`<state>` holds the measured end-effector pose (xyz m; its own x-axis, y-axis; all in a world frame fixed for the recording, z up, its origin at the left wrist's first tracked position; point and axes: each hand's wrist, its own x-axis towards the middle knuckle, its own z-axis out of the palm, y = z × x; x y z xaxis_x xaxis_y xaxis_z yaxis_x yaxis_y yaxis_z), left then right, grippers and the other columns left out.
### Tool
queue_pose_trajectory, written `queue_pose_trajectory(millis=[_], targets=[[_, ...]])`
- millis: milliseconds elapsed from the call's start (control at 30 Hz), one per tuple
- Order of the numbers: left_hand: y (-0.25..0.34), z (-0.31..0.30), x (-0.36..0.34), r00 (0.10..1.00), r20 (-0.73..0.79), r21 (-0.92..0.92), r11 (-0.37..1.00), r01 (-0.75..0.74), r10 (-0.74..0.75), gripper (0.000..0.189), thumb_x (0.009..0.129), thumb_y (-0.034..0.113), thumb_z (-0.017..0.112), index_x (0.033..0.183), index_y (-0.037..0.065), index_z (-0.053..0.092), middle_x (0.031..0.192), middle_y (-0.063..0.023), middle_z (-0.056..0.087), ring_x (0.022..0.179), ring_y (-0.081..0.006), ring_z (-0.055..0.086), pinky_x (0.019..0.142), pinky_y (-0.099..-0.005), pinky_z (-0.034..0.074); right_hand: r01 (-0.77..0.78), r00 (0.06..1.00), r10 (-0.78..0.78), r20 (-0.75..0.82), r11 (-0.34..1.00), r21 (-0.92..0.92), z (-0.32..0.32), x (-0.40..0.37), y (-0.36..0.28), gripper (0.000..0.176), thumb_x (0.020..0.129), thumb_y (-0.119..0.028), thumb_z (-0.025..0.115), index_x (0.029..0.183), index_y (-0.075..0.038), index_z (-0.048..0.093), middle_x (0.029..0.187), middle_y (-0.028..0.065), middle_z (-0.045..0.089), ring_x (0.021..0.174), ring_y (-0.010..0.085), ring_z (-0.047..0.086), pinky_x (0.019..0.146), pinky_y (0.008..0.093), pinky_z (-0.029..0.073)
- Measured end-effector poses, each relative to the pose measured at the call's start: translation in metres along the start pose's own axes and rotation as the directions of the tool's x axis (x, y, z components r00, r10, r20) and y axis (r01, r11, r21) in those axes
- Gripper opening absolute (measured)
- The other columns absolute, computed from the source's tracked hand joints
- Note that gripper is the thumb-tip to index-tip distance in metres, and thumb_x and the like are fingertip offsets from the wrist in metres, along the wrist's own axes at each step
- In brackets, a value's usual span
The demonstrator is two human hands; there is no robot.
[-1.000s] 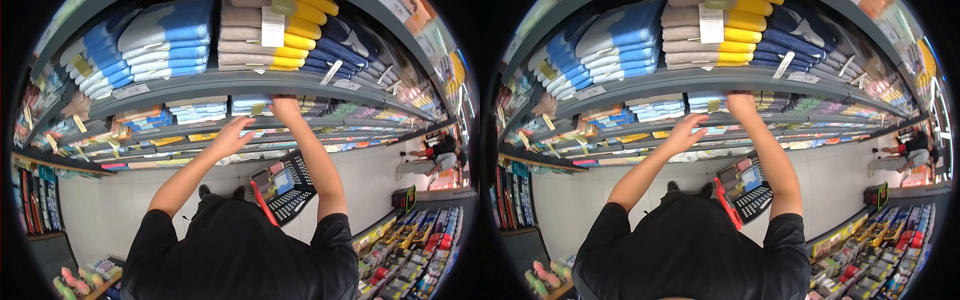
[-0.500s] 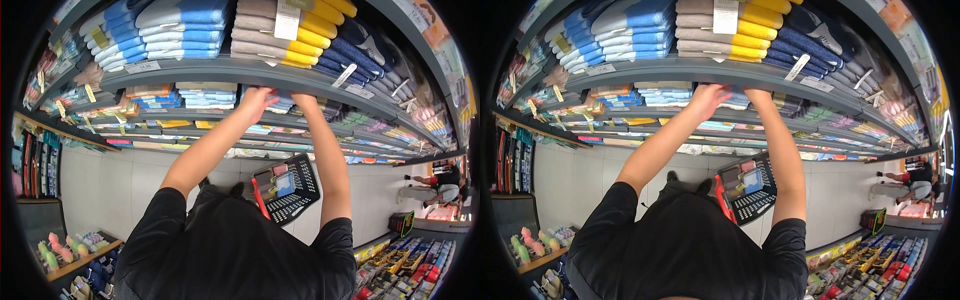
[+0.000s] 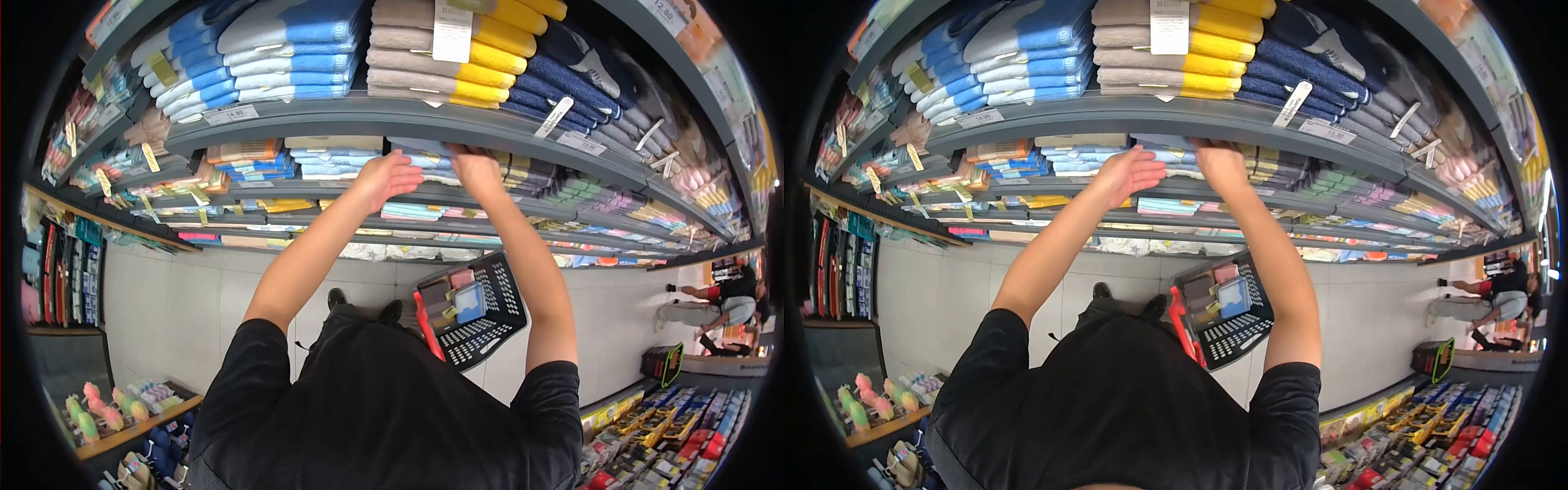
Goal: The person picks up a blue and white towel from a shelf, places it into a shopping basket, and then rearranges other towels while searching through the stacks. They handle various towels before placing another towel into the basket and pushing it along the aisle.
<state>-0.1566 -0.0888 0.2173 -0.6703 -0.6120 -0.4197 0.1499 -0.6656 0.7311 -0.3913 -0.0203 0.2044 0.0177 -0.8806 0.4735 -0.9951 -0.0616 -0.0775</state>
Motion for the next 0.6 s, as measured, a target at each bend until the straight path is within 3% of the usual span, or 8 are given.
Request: queue_pose_trajectory(millis=[67, 167, 267, 300, 400, 467, 567, 600], targets=[[-0.01, -0.005, -0.013, 0.996, -0.038, 0.165, 0.983, -0.076, 0.083, 0.039, 0.102, 0.026, 0.053, 0.13, -0.002, 0.051, 0.122, -0.0215, 0.062, 0.11, -0.0294, 0.065, 0.092, -0.0383, 0.055, -0.146, 0.969, 0.144, 0.199, 0.989, -0.005, -0.02, 0.01, -0.008, 0.029, 0.087, -0.024, 0.064, 0.114, -0.015, 0.068, 0.11, 0.0164, 0.068, 0.102, 0.0369, 0.064, 0.089, 0.0488, 0.052], [-0.018, -0.008, -0.014, 0.988, -0.041, 0.25, 0.959, -0.132, 0.147, 0.038, 0.101, 0.026, 0.054, 0.128, -0.002, 0.052, 0.12, -0.0189, 0.063, 0.109, -0.0264, 0.065, 0.091, -0.0369, 0.055, -0.144, 0.98, 0.16, 0.116, 0.981, -0.134, -0.015, 0.019, -0.009, 0.026, 0.086, -0.024, 0.064, 0.11, -0.014, 0.068, 0.103, 0.0164, 0.068, 0.094, 0.0372, 0.066, 0.083, 0.0489, 0.054], [-0.026, -0.016, -0.011, 0.98, -0.02, 0.287, 0.94, -0.186, 0.2, 0.04, 0.1, 0.024, 0.056, 0.13, -0.002, 0.049, 0.121, -0.017, 0.061, 0.106, -0.024, 0.064, 0.088, -0.0357, 0.055, 0.101, 0.983, -0.124, -0.133, 0.981, -0.167, -0.002, 0.012, -0.004, 0.023, 0.086, -0.022, 0.063, 0.107, -0.015, 0.069, 0.1, 0.0159, 0.069, 0.089, 0.0371, 0.067, 0.078, 0.0498, 0.055], [-0.028, -0.016, -0.009, 0.974, -0.006, 0.302, 0.929, -0.212, 0.225, 0.041, 0.099, 0.023, 0.058, 0.131, -0.002, 0.048, 0.122, -0.0165, 0.06, 0.106, -0.0234, 0.064, 0.087, -0.0353, 0.055, 0.035, 0.995, -0.047, -0.083, 0.989, -0.144, -0.008, 0.015, -0.006, 0.023, 0.086, -0.021, 0.063, 0.106, -0.015, 0.07, 0.101, 0.0157, 0.069, 0.09, 0.0369, 0.067, 0.079, 0.0492, 0.055], [-0.034, -0.01, -0.005, 0.821, 0.071, 0.643, 0.603, -0.472, 0.566, 0.049, 0.096, 0.02, 0.062, 0.135, -0.003, 0.041, 0.128, -0.0165, 0.055, 0.102, -0.0222, 0.064, 0.084, -0.0362, 0.055, -0.128, 0.989, 0.136, 0.062, 0.985, -0.113, -0.025, 0.011, -0.01, 0.023, 0.085, -0.018, 0.062, 0.106, -0.014, 0.071, 0.104, 0.0149, 0.069, 0.096, 0.0358, 0.066, 0.084, 0.0469, 0.054], [-0.033, -0.003, -0.01, 0.695, 0.156, 0.746, 0.378, -0.549, 0.702, 0.059, 0.089, 0.016, 0.068, 0.136, -0.003, 0.038, 0.129, -0.0201, 0.051, 0.103, -0.0274, 0.062, 0.084, -0.0388, 0.054, -0.177, 0.974, 0.191, 0.119, 0.978, -0.114, -0.027, 0.008, -0.014, 0.025, 0.084, -0.016, 0.062, 0.106, -0.014, 0.072, 0.109, 0.0142, 0.069, 0.102, 0.0346, 0.065, 0.089, 0.0449, 0.053], [-0.023, 0.016, -0.029, 0.467, 0.382, 0.865, -0.131, -0.485, 0.797, 0.062, 0.08, 0.015, 0.072, 0.132, -0.002, 0.044, 0.124, -0.0235, 0.05, 0.116, -0.0392, 0.052, 0.095, -0.0462, 0.046, 0.058, 0.992, -0.066, -0.106, 0.995, -0.077, -0.009, -0.007, -0.007, 0.036, 0.081, -0.014, 0.062, 0.117, -0.015, 0.069, 0.115, 0.0151, 0.069, 0.111, 0.0351, 0.062, 0.095, 0.045, 0.05], [-0.017, 0.021, -0.03, 0.435, 0.447, 0.85, -0.221, -0.478, 0.782, 0.06, 0.079, 0.015, 0.073, 0.131, -0.001, 0.046, 0.125, -0.0228, 0.051, 0.117, -0.0391, 0.051, 0.096, -0.0462, 0.046, 0.04, 0.997, -0.047, -0.064, 0.995, -0.096, -0.014, -0.006, -0.009, 0.039, 0.082, -0.014, 0.06, 0.12, -0.016, 0.068, 0.119, 0.0136, 0.067, 0.114, 0.0354, 0.06, 0.098, 0.0453, 0.048]])
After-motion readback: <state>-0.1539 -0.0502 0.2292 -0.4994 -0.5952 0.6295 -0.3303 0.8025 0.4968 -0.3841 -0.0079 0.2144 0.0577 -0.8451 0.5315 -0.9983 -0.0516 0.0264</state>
